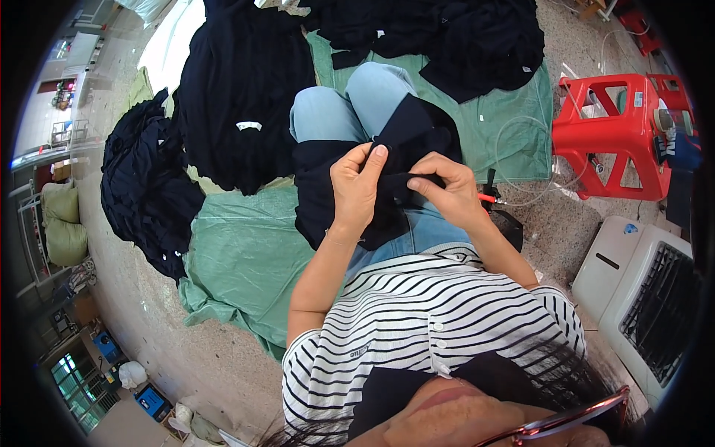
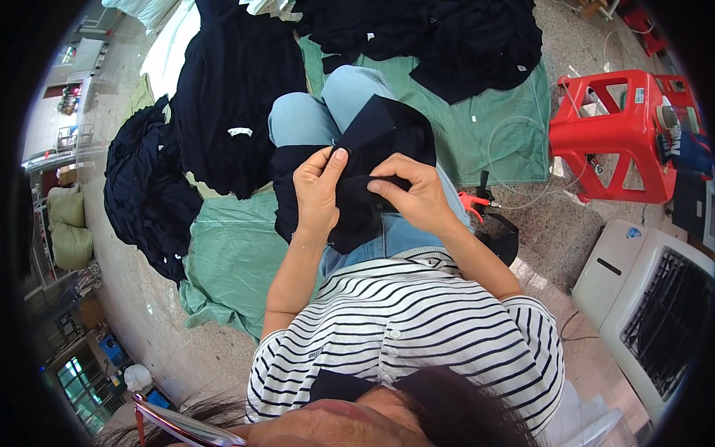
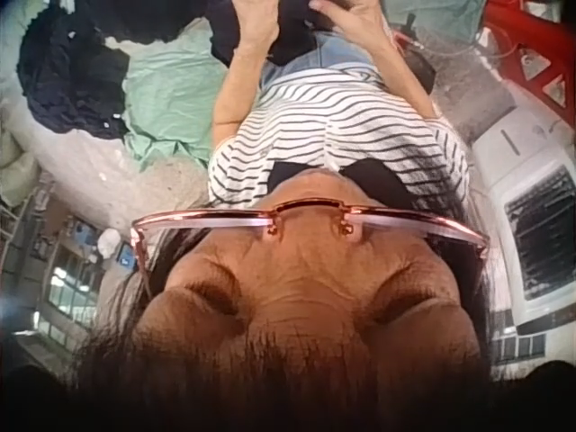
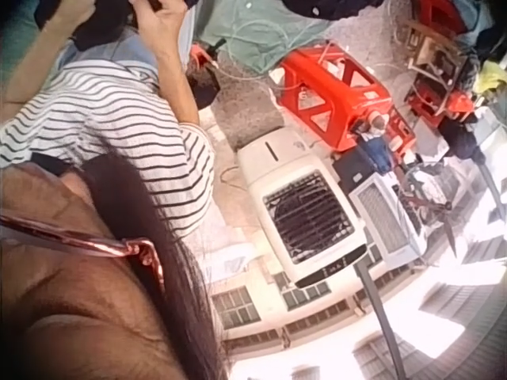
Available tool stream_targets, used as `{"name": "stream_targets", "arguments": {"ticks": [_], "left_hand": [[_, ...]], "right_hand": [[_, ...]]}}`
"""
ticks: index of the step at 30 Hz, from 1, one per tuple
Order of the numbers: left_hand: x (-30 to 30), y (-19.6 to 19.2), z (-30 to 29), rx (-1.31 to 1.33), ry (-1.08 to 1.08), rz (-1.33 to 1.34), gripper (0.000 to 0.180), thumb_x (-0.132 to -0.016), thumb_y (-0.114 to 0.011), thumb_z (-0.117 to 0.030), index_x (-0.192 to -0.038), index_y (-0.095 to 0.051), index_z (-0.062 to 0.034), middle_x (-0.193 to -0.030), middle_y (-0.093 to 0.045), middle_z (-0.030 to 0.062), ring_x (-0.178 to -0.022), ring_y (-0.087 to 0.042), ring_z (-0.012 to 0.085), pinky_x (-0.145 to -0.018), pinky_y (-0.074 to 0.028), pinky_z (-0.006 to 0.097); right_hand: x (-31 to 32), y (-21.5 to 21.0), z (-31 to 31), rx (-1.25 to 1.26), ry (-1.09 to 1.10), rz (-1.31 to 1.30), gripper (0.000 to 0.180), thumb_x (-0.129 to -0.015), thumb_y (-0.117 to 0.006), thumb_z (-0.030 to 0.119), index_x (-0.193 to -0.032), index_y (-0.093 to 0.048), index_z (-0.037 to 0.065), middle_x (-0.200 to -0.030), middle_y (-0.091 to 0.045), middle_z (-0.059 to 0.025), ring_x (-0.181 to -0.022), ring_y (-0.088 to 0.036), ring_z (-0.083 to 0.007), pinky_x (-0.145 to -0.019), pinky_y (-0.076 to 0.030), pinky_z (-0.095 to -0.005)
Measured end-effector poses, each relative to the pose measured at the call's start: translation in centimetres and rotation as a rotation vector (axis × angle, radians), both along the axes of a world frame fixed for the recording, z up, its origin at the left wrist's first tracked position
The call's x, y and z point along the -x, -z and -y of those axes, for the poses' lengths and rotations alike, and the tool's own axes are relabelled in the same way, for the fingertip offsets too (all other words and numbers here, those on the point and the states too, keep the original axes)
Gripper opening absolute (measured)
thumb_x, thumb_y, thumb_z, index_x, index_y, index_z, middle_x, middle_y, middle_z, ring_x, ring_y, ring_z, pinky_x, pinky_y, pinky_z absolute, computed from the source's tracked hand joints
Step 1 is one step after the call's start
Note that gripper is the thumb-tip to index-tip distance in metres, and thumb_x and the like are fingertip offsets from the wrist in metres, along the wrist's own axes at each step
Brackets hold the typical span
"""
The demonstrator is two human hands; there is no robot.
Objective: Inspecting black garments for quality and checking details in a textile workshop.
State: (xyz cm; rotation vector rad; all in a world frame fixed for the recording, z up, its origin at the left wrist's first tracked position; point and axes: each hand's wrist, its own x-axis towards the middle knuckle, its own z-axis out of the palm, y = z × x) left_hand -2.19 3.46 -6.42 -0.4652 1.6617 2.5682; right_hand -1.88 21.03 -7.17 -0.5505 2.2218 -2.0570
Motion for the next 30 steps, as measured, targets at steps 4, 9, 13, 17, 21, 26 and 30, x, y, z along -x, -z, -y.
{"name": "stream_targets", "arguments": {"ticks": [4,9,13,17,21,26,30], "left_hand": [[-0.4,0.1,-0.3,0.228,0.056,-0.071,0.013,-0.094,-0.072,-0.009,-0.088,-0.071,0.0025,-0.076,-0.061,-0.0080,-0.070,-0.048,0.0000,-0.060,-0.039,0.018],[-0.4,0.1,0.0,0.509,0.139,-0.074,0.013,-0.090,-0.074,-0.007,-0.082,-0.071,0.0021,-0.073,-0.061,-0.0079,-0.066,-0.048,-0.0001,-0.057,-0.039,0.019],[-0.4,0.7,1.2,0.225,0.278,-0.010,0.011,-0.089,-0.074,-0.006,-0.081,-0.071,0.0018,-0.074,-0.062,-0.0067,-0.068,-0.050,0.0001,-0.059,-0.039,0.018],[-0.9,0.8,2.0,0.064,0.310,0.017,0.010,-0.090,-0.072,-0.006,-0.083,-0.072,0.0022,-0.077,-0.063,-0.0056,-0.070,-0.051,0.0002,-0.061,-0.040,0.018],[-0.6,-0.4,2.2,0.187,0.367,0.011,0.011,-0.091,-0.071,-0.006,-0.083,-0.071,0.0020,-0.077,-0.063,-0.0067,-0.069,-0.050,-0.0001,-0.060,-0.039,0.018],[-0.8,0.4,2.6,0.613,0.439,-0.272,0.012,-0.090,-0.070,-0.005,-0.086,-0.068,0.0055,-0.068,-0.059,0.0030,-0.061,-0.049,0.0073,-0.056,-0.038,0.024],[-1.1,0.4,2.5,0.678,0.394,-0.362,0.015,-0.088,-0.072,-0.007,-0.086,-0.066,0.0063,-0.068,-0.054,0.0086,-0.060,-0.049,0.0128,-0.055,-0.038,0.027]], "right_hand": [[-0.7,0.4,0.8,0.343,0.108,0.417,0.008,-0.090,-0.071,-0.001,-0.097,-0.070,0.002,-0.089,-0.064,0.0049,-0.080,-0.054,-0.0019,-0.071,-0.043,-0.0180],[-1.0,-0.5,0.8,0.515,-0.041,0.455,0.008,-0.091,-0.068,0.000,-0.098,-0.066,0.001,-0.093,-0.061,0.0029,-0.091,-0.053,-0.0050,-0.082,-0.041,-0.0213],[-0.5,-1.0,0.5,0.299,-0.095,0.335,0.011,-0.087,-0.068,-0.002,-0.097,-0.065,-0.002,-0.095,-0.061,-0.0044,-0.089,-0.056,-0.0116,-0.079,-0.042,-0.0245],[-0.5,-1.9,1.1,-0.137,0.096,-0.054,0.019,-0.077,-0.071,-0.009,-0.094,-0.067,-0.002,-0.086,-0.063,-0.0094,-0.078,-0.061,-0.0186,-0.070,-0.048,-0.0282],[-0.6,-1.6,1.2,-0.172,0.152,-0.195,0.024,-0.072,-0.075,-0.012,-0.092,-0.068,-0.001,-0.081,-0.064,-0.0107,-0.073,-0.064,-0.0222,-0.065,-0.050,-0.0294],[-0.9,-0.9,1.3,-0.219,0.140,-0.249,0.026,-0.070,-0.077,-0.012,-0.092,-0.068,-0.002,-0.081,-0.065,-0.0116,-0.073,-0.065,-0.0241,-0.065,-0.052,-0.0308],[-0.8,-1.0,1.3,-0.239,0.109,-0.221,0.026,-0.070,-0.076,-0.012,-0.093,-0.069,-0.002,-0.081,-0.065,-0.0115,-0.074,-0.065,-0.0240,-0.066,-0.052,-0.0308]]}}
